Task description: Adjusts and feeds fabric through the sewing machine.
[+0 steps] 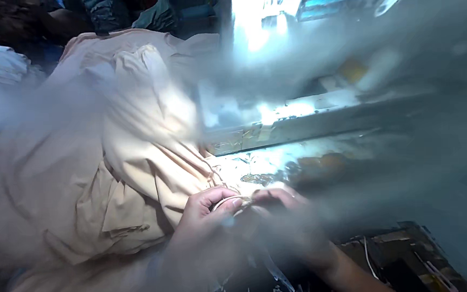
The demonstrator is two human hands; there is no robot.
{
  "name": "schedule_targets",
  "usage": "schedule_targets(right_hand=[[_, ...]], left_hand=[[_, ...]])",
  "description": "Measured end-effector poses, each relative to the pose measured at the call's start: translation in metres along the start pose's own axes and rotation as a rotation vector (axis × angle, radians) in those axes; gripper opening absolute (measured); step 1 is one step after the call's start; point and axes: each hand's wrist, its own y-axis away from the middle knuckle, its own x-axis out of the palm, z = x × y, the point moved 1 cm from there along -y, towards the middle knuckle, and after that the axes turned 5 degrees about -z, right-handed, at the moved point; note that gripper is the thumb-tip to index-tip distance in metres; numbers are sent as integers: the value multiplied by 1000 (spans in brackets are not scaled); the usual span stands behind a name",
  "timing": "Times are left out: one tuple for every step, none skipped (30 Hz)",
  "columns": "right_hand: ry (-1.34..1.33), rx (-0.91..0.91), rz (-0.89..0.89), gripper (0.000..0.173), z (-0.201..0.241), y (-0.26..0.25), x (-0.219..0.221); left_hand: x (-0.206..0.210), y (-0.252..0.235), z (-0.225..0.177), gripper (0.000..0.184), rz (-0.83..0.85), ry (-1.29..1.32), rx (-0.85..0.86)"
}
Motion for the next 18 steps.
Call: schedule_targets(right_hand=[[26,-8,2,19,1,0,1],[48,-11,5,20,1,1,2],[57,-11,8,19,1,1,2],[60,-10,9,19,1,1,3],[68,-13,9,18,2,1,4],[81,-23,7,16,2,0,5],[101,-37,4,15,2,0,5],[118,-44,6,14,2,-1,5],[112,-38,15,14,3,-1,5],[80,-14,22,13,3,-1,4],[24,26,27,12,4,-1,2],[-47,80,30,10,4,0,0],[-126,141,31,8,4,0,-2],[-200,196,34,6,3,0,-4],[-256,238,32,5,3,0,-7],[-294,267,37,5,2,0,-9],[-317,289,58,5,3,0,-11],[-325,298,99,6,6,0,-13]], left_hand=[[0,0,-1,13,2,-4,1],[0,1,-2,14,3,-8,0],[0,1,-2,14,4,-10,-2],[0,1,-3,15,7,-7,-4],[0,2,-3,15,11,-6,-5],[1,2,-2,15,15,-5,-2],[1,2,-2,15,18,-8,4],[1,2,-2,15,22,-17,11],[1,2,-2,16,26,-29,19],[1,3,-2,17,33,-43,25],[0,3,-2,19,43,-59,32],[-2,3,-3,20,49,-74,36],[-3,4,-3,20,52,-79,33],[-4,4,-3,20,52,-78,25],[-5,4,-3,20,52,-74,20],[-5,5,-2,19,54,-65,13],[-5,5,-2,19,53,-59,7],[-5,5,-3,18,46,-53,4]])
